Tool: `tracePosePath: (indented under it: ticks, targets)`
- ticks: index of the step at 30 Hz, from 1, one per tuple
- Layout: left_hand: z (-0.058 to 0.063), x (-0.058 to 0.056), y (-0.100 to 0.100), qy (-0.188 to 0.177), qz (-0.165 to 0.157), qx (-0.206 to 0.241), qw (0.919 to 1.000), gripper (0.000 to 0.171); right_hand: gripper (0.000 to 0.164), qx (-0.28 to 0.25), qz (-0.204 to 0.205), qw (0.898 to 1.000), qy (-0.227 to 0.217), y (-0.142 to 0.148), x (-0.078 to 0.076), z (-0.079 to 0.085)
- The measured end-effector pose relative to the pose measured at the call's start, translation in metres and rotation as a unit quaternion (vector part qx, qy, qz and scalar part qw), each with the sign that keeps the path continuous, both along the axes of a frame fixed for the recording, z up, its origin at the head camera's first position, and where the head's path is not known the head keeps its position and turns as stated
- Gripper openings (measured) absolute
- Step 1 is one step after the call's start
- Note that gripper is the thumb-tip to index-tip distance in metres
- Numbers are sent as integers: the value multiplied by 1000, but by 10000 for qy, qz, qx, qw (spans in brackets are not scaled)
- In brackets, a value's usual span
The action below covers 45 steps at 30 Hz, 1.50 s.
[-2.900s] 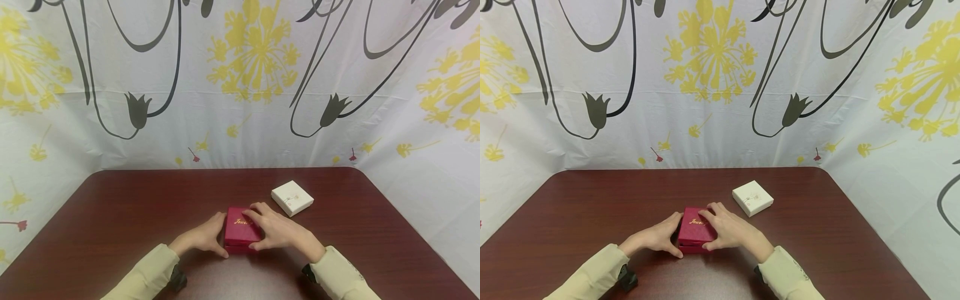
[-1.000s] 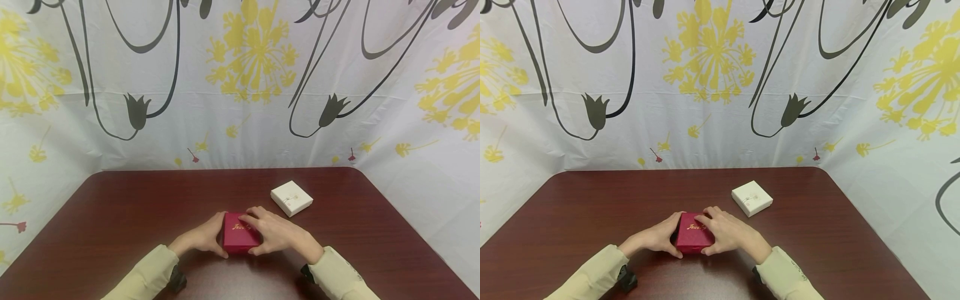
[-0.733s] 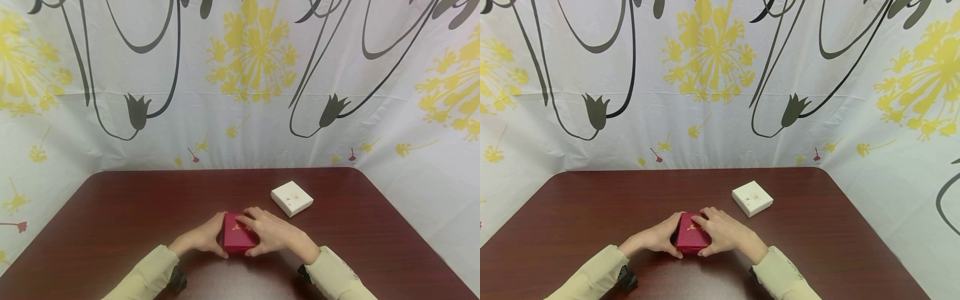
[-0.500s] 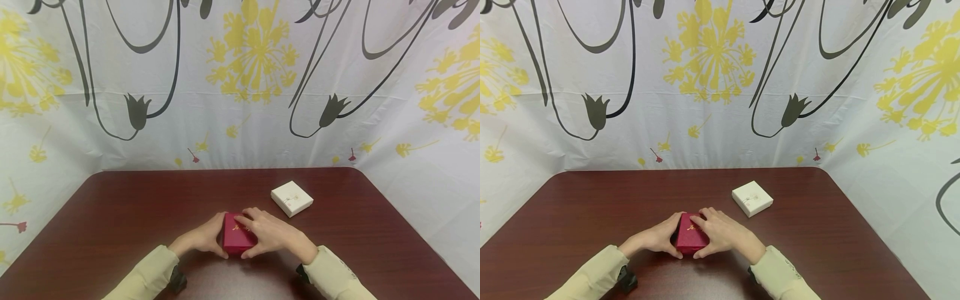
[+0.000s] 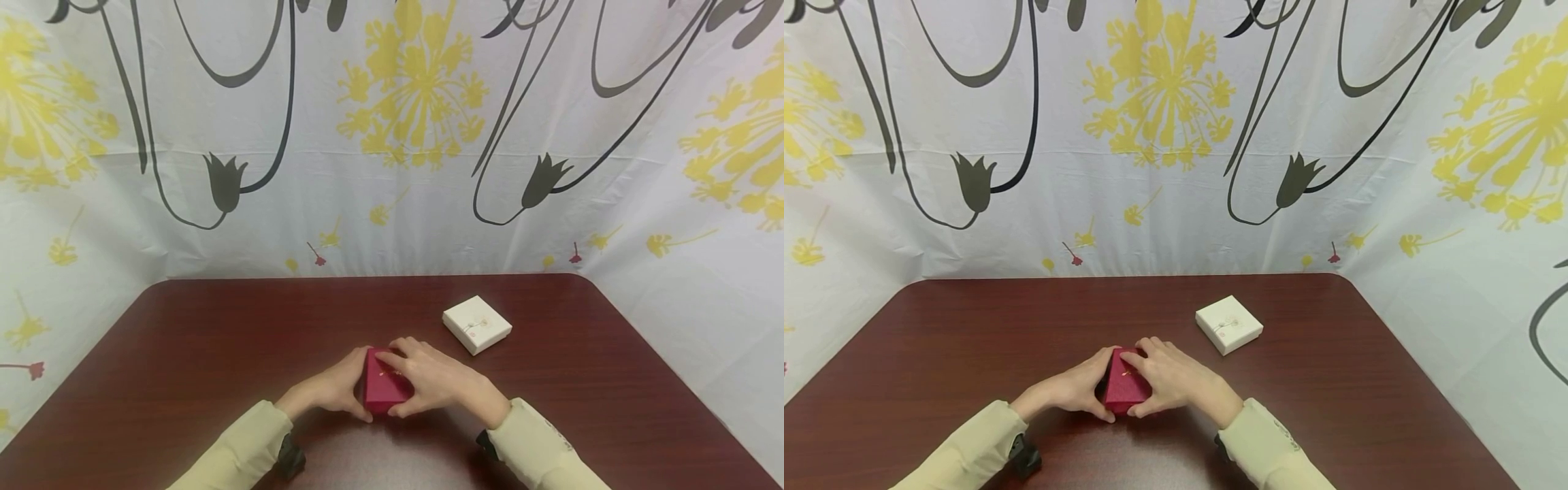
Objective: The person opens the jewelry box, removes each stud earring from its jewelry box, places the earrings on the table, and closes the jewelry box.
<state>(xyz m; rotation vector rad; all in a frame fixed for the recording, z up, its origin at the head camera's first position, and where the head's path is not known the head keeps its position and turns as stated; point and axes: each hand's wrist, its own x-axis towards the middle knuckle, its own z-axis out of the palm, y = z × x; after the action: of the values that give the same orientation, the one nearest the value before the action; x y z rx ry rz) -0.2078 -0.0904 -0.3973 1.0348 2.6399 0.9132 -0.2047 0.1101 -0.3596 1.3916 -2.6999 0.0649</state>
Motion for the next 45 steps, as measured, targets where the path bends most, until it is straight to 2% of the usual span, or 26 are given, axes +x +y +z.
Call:
tracePosePath:
  ticks: [32, 45]
  targets:
    - [-3, 1, 1, -94, 137, 58, 9998, 102, 79, 158, -25, 9999, -53, -2, -3, -4]
    - [-4, 0, 2, -100, 254, -53, 9996, 104, 83, 151, -285, 9980, -543, 12, -1, -2]
